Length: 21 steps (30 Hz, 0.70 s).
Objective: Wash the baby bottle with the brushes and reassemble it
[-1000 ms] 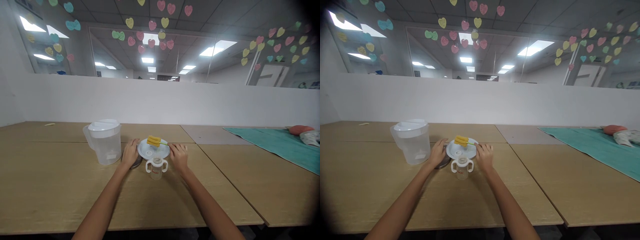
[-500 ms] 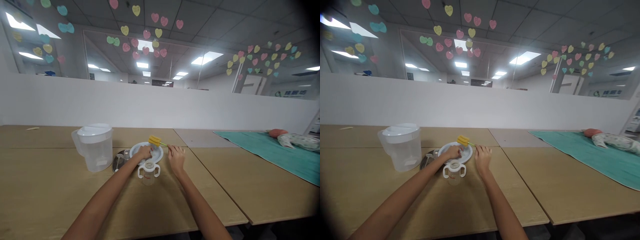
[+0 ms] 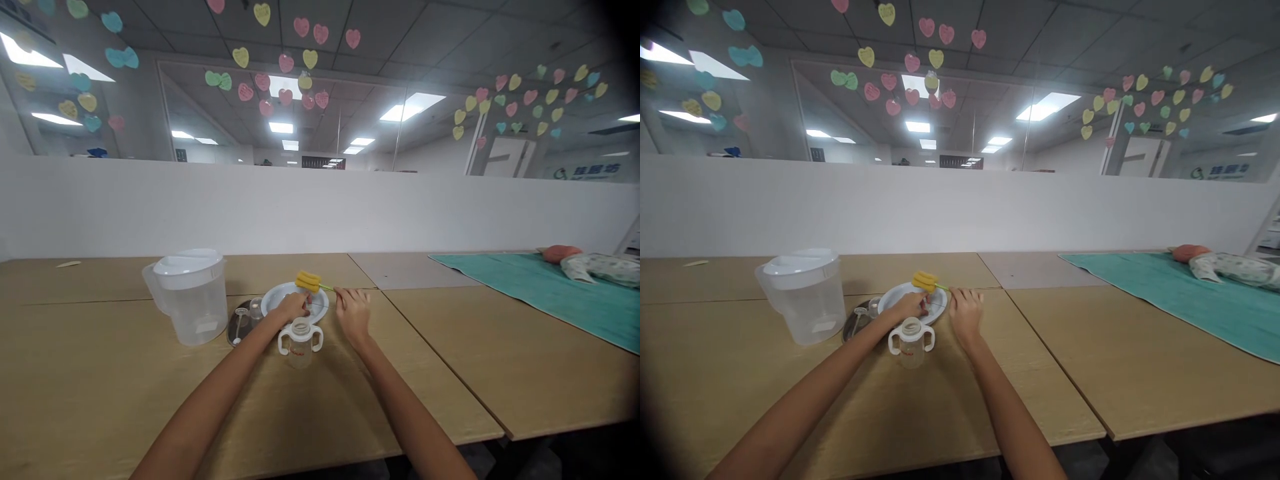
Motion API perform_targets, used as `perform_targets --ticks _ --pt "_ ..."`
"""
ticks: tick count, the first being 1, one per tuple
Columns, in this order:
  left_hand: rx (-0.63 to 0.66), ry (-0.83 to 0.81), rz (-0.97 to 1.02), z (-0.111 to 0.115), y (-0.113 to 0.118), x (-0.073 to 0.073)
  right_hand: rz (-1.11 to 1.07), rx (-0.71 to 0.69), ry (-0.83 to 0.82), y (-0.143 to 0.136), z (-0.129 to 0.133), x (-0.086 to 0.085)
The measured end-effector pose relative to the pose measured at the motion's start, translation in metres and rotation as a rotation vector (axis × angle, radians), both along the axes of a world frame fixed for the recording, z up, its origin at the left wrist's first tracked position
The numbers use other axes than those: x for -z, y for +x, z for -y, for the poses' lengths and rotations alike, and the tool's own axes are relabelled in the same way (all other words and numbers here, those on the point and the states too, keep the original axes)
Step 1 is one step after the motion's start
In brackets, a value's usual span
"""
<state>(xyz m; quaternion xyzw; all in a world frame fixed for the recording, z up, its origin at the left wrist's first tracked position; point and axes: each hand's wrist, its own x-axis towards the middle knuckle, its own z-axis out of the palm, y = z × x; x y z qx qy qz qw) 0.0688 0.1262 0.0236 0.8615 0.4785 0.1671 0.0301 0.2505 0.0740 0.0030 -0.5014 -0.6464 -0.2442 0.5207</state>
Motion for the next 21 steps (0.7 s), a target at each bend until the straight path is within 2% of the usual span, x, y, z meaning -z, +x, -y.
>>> perform_targets --ticks 7,11,14,17,19,21 --pt "-0.004 -0.011 0.023 -0.004 -0.011 -0.012 -0.03 0.007 -0.131 -0.004 0.001 0.001" --pt "-0.015 0.038 0.071 0.006 -0.019 -0.017 -0.062 -0.001 -0.119 -0.004 0.002 0.002" --pt "-0.087 0.136 0.209 0.022 -0.027 -0.01 -0.046 -0.03 -0.061 -0.004 0.003 0.002" --pt "-0.157 0.271 0.462 0.041 -0.035 0.001 0.043 -0.08 0.019 -0.006 0.006 0.004" --pt "-0.143 0.33 0.544 0.052 -0.041 0.006 0.103 -0.096 0.068 -0.007 0.006 0.005" --pt "-0.101 0.37 0.524 0.062 -0.048 0.007 0.124 -0.098 0.095 -0.007 0.006 0.007"
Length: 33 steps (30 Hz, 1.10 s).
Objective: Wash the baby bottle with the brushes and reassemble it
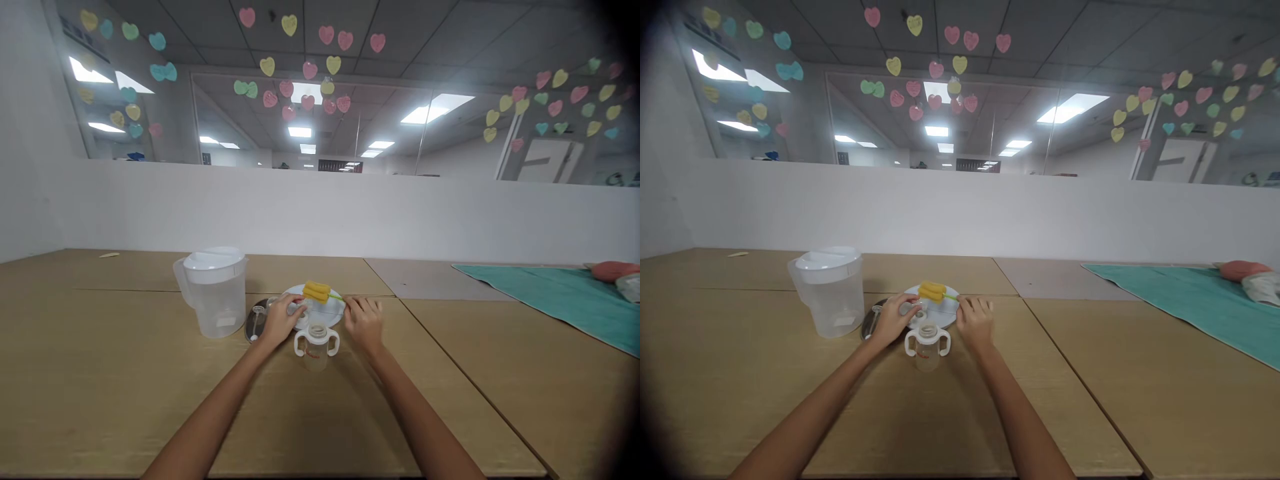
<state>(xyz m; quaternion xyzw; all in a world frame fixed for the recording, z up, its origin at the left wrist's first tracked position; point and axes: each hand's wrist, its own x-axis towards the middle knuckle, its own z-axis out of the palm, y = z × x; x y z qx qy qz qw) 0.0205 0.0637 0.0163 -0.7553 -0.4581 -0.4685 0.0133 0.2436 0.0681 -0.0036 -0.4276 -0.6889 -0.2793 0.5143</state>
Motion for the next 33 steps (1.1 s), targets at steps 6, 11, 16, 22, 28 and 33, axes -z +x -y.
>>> perform_targets --ticks 6,11,16,22,28,33 --pt "-0.163 0.109 -0.253 0.005 -0.035 0.002 -0.028 -0.033 -0.017 0.002 -0.001 0.003" --pt "-0.411 -0.031 -0.36 -0.006 -0.067 0.008 -0.026 -0.068 -0.009 0.002 0.001 0.001" --pt "-0.362 -0.276 -0.539 -0.01 -0.07 0.008 -0.026 -0.044 0.001 0.002 0.001 -0.001" --pt "-0.322 -0.305 -0.581 -0.009 -0.063 0.01 -0.035 -0.02 -0.034 0.002 -0.001 -0.003" --pt "-0.377 0.042 -0.363 -0.006 -0.051 -0.008 -0.043 0.003 -0.056 0.004 0.0 -0.004" --pt "-0.197 0.012 -0.372 -0.012 -0.023 -0.006 -0.045 0.005 -0.032 0.005 -0.001 -0.005"
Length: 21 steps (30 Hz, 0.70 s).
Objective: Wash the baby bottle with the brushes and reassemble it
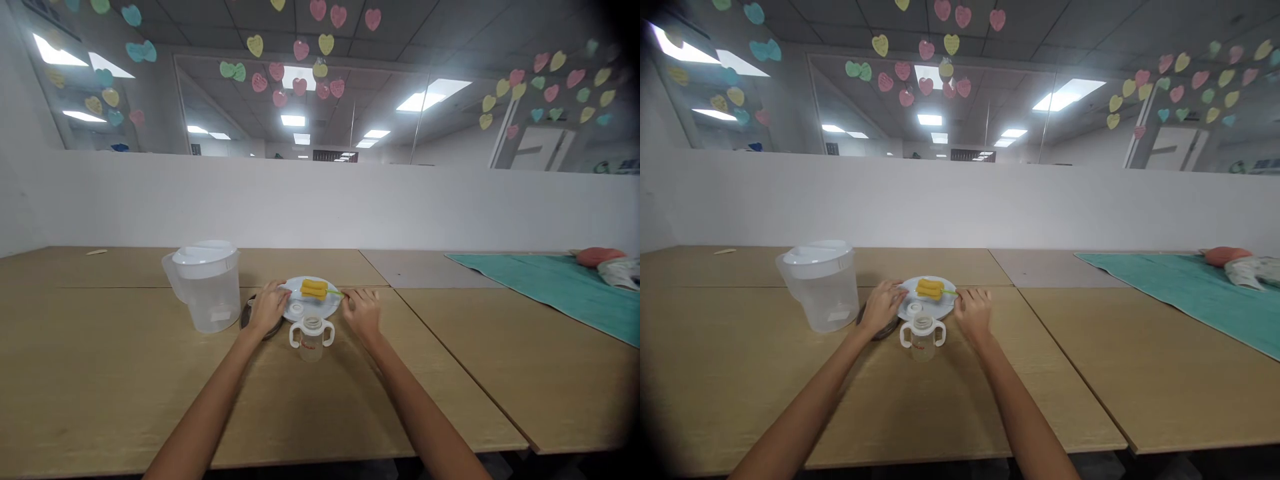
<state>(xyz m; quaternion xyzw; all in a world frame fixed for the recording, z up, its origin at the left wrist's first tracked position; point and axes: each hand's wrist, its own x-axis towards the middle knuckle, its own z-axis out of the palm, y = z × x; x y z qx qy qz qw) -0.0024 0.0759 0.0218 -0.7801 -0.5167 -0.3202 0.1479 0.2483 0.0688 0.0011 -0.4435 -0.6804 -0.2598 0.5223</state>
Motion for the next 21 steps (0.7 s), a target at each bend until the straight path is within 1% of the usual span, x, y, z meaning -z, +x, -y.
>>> perform_targets --ticks 2,4,7,13,17,21 --pt "0.029 -0.089 -0.055 -0.002 0.007 0.009 -0.012 0.002 0.005 0.0 -0.001 0.0" --pt "0.019 -0.169 -0.073 -0.003 0.009 0.016 -0.02 -0.001 0.009 -0.001 -0.001 0.001" --pt "0.024 -0.23 -0.063 -0.002 0.006 0.021 -0.008 -0.006 0.01 -0.002 -0.002 0.002" --pt "0.086 -0.176 -0.014 0.008 -0.002 0.014 0.003 0.001 -0.016 0.001 -0.003 0.004" --pt "0.103 -0.151 0.022 0.016 -0.001 0.011 -0.011 -0.015 -0.013 0.002 -0.002 0.004" --pt "0.116 -0.118 0.108 0.023 0.005 0.006 0.006 -0.123 0.006 0.001 0.001 0.005"
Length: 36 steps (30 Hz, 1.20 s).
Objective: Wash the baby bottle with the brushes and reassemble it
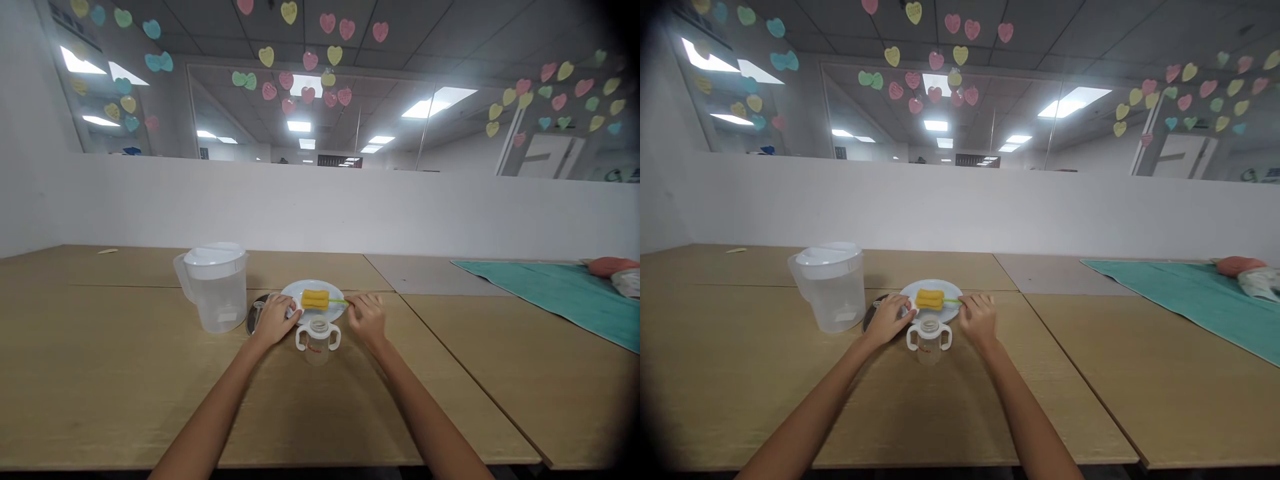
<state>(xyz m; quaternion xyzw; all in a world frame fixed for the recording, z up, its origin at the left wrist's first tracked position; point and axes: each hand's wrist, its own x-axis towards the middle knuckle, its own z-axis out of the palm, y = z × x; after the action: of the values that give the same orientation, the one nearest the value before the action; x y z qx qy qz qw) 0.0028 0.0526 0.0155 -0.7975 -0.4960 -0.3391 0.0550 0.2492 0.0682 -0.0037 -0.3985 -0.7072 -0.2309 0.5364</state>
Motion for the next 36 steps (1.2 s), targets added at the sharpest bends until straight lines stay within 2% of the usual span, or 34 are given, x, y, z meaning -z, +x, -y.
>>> perform_targets --ticks 2,6,9,12,16,18,22,26,31,36 --pt "0.027 0.025 0.078 0.004 0.002 -0.001 -0.007 -0.042 -0.006 -0.001 0.001 0.001" --pt "0.041 0.075 0.251 0.011 0.004 -0.001 -0.071 -0.011 -0.032 -0.003 0.0 0.002" --pt "0.045 0.078 0.264 0.014 0.005 0.002 -0.119 -0.105 -0.058 -0.004 0.001 0.002" --pt "-0.003 0.099 0.333 0.013 0.004 0.004 -0.128 -0.253 -0.062 -0.006 0.004 0.0" --pt "-0.082 0.089 0.49 0.006 -0.005 0.003 -0.118 -0.267 -0.045 -0.006 0.006 -0.002" --pt "-0.147 0.079 0.453 0.005 -0.012 0.0 -0.11 -0.247 -0.03 -0.004 0.006 -0.001" --pt "-0.281 0.096 0.209 0.007 -0.023 -0.003 -0.079 -0.201 -0.004 -0.002 0.003 0.002" --pt "-0.332 -0.009 0.014 0.009 -0.026 0.001 -0.036 -0.172 0.016 -0.001 0.002 0.003" --pt "-0.405 -0.091 -0.075 0.005 -0.026 0.008 -0.021 -0.153 0.018 0.0 0.001 0.004" --pt "-0.418 -0.105 -0.164 0.003 -0.026 0.01 -0.013 -0.115 0.034 0.003 -0.001 0.004"
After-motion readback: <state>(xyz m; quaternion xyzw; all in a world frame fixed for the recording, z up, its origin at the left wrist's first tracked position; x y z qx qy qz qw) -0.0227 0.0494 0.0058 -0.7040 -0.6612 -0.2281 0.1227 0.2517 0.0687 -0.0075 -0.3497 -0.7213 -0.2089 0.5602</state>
